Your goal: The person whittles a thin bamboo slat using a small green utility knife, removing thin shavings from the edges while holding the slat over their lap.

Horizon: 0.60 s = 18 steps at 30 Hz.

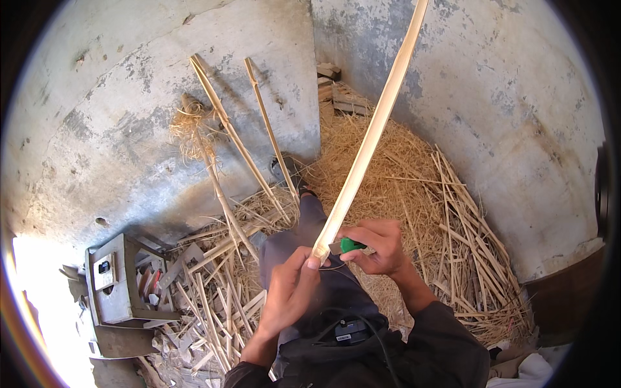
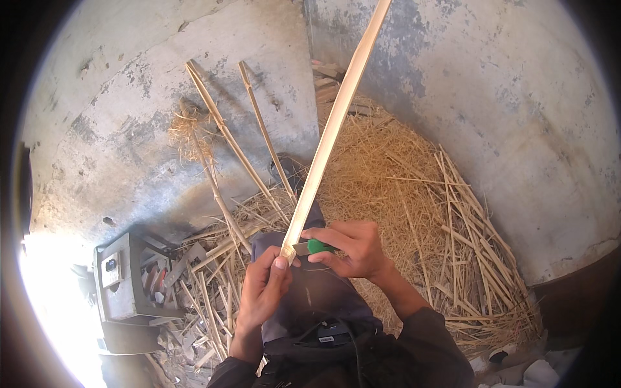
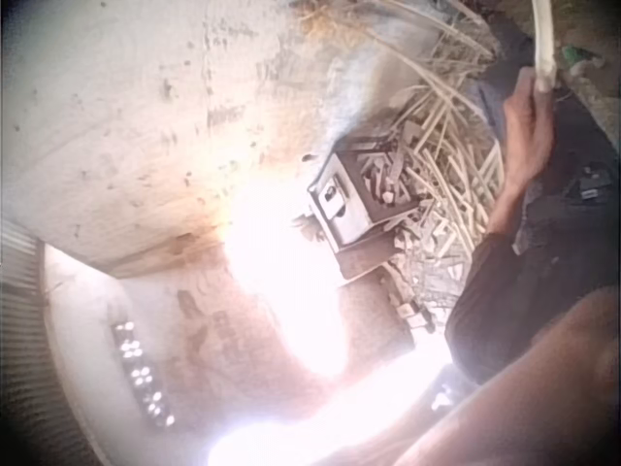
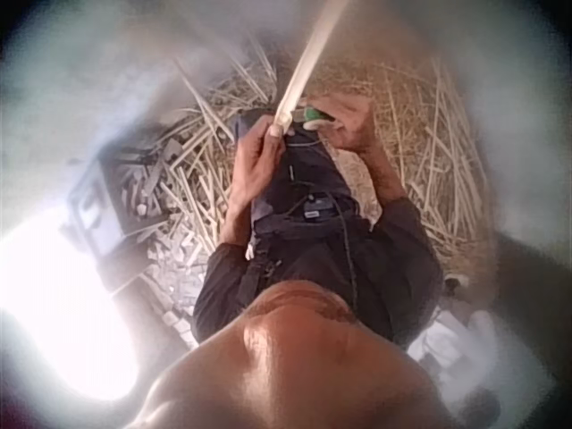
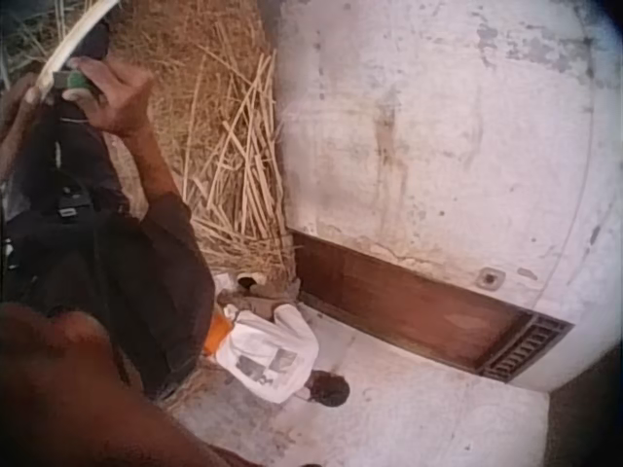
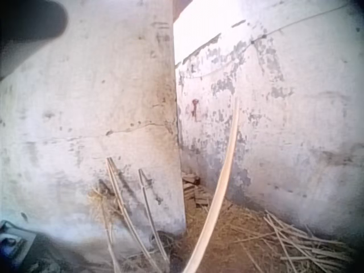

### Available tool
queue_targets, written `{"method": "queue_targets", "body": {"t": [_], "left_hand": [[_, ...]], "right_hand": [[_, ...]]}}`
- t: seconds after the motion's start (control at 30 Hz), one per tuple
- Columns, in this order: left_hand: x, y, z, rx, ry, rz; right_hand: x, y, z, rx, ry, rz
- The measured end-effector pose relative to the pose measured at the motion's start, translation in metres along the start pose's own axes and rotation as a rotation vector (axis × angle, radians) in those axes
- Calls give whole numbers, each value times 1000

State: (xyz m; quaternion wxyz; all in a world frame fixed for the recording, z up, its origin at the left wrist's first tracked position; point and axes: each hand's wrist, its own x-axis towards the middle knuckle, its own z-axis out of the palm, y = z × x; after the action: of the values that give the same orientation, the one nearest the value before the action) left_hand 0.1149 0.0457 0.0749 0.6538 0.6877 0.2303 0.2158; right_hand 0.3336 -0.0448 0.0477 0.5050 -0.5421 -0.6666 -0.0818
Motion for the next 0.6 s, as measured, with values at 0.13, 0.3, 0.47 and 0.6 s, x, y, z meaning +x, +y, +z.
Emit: {"method": "queue_targets", "body": {"t": [0.13,0.3,0.47,0.6], "left_hand": [[-2,6,0,29,4,-4],[-5,0,5,140,91,119],[-4,-4,4,164,97,105],[-5,-5,3,194,87,92]], "right_hand": [[2,-3,1,-14,1,-1],[3,-9,3,-37,-12,29],[5,-14,2,-70,-6,46],[5,-16,2,-94,-12,56]]}}
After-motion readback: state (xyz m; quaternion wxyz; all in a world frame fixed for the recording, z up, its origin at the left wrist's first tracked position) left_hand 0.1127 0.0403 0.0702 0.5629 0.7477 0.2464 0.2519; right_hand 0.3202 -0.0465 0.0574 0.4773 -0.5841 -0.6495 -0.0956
